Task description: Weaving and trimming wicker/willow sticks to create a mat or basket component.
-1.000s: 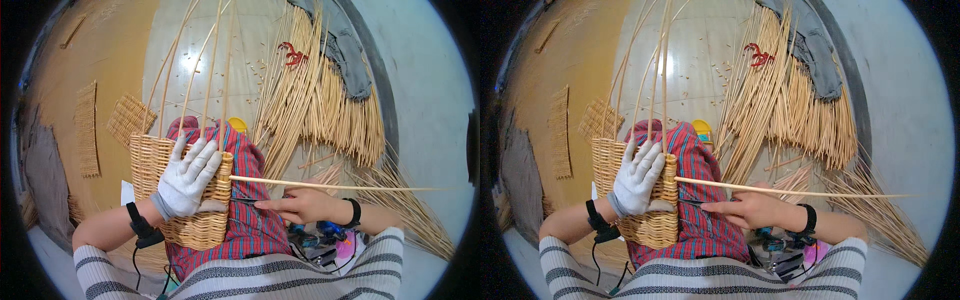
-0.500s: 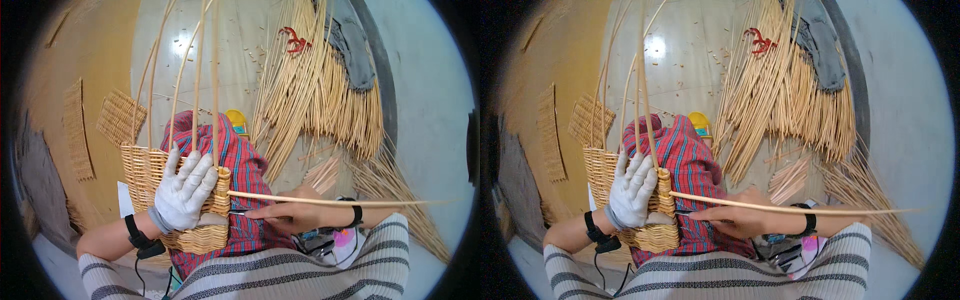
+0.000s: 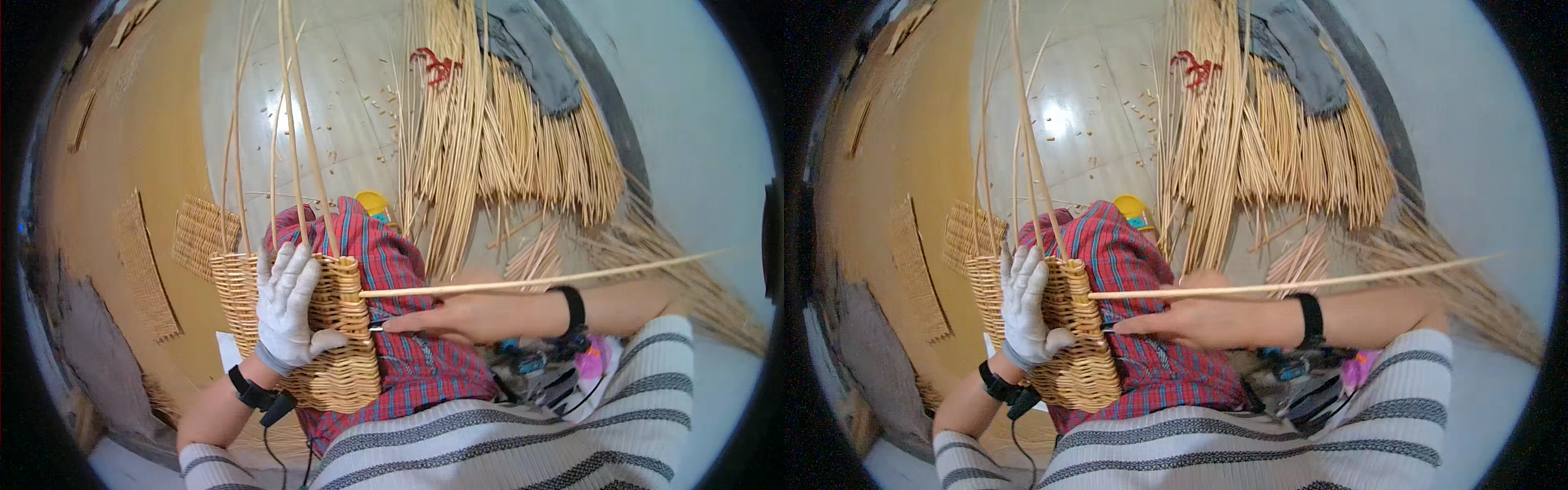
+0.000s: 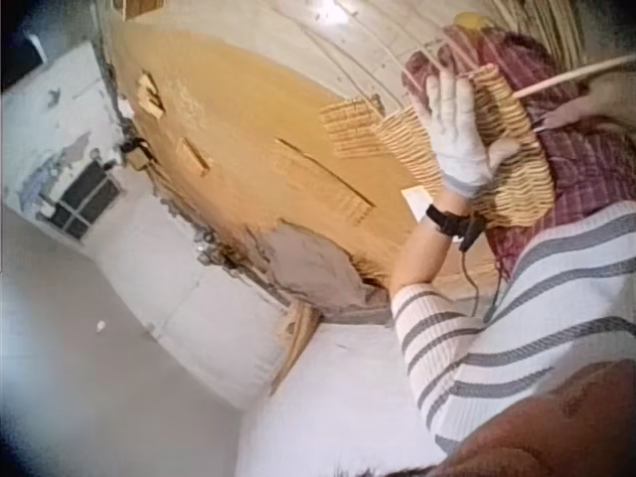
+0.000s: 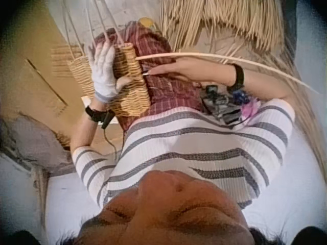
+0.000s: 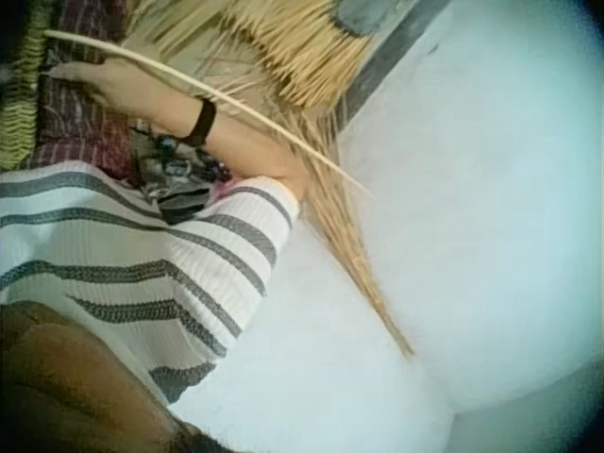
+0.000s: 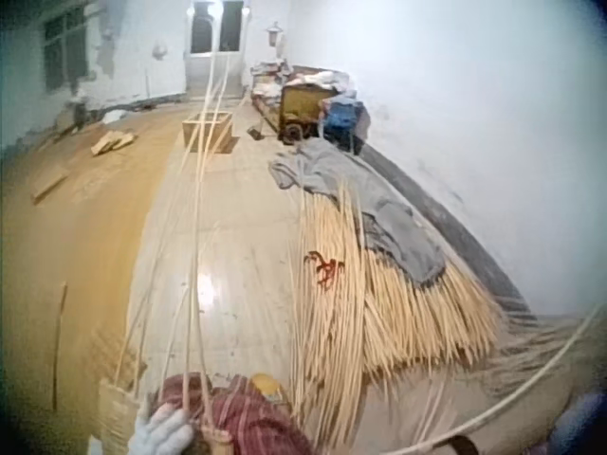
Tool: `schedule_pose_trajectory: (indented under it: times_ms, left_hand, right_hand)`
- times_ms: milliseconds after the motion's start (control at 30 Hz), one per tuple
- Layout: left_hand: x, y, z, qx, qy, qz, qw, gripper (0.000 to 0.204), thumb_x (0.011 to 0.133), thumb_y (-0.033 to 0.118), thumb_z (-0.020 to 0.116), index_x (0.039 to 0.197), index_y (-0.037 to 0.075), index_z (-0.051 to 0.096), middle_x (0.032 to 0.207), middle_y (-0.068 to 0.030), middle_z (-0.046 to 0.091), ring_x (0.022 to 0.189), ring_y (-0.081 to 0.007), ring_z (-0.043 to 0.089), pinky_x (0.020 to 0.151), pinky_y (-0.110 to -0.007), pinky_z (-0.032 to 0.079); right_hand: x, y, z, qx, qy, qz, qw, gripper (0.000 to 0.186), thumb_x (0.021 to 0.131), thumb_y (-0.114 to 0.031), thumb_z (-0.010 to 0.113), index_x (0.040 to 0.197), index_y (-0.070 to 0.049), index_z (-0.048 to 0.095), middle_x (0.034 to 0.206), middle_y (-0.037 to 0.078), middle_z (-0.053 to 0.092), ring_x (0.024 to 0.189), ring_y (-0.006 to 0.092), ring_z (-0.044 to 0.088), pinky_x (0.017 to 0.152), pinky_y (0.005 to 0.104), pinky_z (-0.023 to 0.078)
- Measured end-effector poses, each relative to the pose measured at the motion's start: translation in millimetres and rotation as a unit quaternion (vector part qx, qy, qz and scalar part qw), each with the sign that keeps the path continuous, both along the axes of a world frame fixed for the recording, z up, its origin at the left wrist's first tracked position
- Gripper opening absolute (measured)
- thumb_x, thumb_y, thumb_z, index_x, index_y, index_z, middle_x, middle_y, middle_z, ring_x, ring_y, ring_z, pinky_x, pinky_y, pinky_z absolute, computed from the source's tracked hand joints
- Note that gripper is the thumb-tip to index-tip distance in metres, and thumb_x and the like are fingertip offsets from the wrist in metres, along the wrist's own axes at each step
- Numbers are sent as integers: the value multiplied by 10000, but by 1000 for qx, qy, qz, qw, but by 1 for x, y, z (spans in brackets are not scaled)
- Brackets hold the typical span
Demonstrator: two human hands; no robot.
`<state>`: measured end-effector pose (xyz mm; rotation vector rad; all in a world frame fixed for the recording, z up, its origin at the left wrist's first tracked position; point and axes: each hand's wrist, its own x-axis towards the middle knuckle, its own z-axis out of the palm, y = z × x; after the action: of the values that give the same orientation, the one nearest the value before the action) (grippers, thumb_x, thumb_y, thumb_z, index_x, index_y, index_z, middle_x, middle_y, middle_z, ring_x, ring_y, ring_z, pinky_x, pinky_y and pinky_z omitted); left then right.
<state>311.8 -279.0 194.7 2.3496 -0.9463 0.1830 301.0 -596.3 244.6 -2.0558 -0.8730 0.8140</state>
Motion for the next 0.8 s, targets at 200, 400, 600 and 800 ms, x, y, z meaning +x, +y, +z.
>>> schedule_pose_trajectory:
  times_ms: [200, 400, 600, 800]
  left_hand:
    - [-9, -9, 0, 36, -9, 33, 999, 716, 962, 524, 541, 1481, 39, 447, 1527, -183, 447, 1477, -401, 318, 1225, -615, 105]
    - [-11, -22, 18, 147, -44, 41, 987, 656, 882, 404, 649, 1453, 105, 524, 1535, -125, 461, 1505, -359, 275, 1238, -611, 75]
    - [-9, -13, 27, 143, -64, 81, 984, 686, 862, 403, 669, 1448, 81, 521, 1521, -158, 467, 1496, -373, 293, 1234, -629, 88]
    - [-17, -7, 20, 139, 5, 2, 990, 982, 854, 626, 629, 1520, -32, 334, 1551, -254, 375, 1481, -444, 282, 1224, -621, 110]
  right_hand:
    - [-8, -10, -33, 142, 130, 37, 981, 815, 813, 19, 612, 1526, -337, 437, 772, 21, 650, 622, 180, 585, 570, 328, 484]
    - [-17, -11, -40, 134, 639, -15, 757, 893, 897, 4, 665, 1626, -259, 222, 655, -118, 345, 562, -5, 337, 501, 159, 308]
    - [-5, -25, -28, 247, 592, -13, 767, 733, 985, -211, 611, 1619, -224, 242, 696, -85, 351, 565, 20, 352, 466, 171, 266]
    - [-46, -84, -142, 265, 595, -232, 723, 605, 1068, -515, 419, 1522, -115, 430, 774, -29, 629, 640, 91, 536, 569, 222, 445]
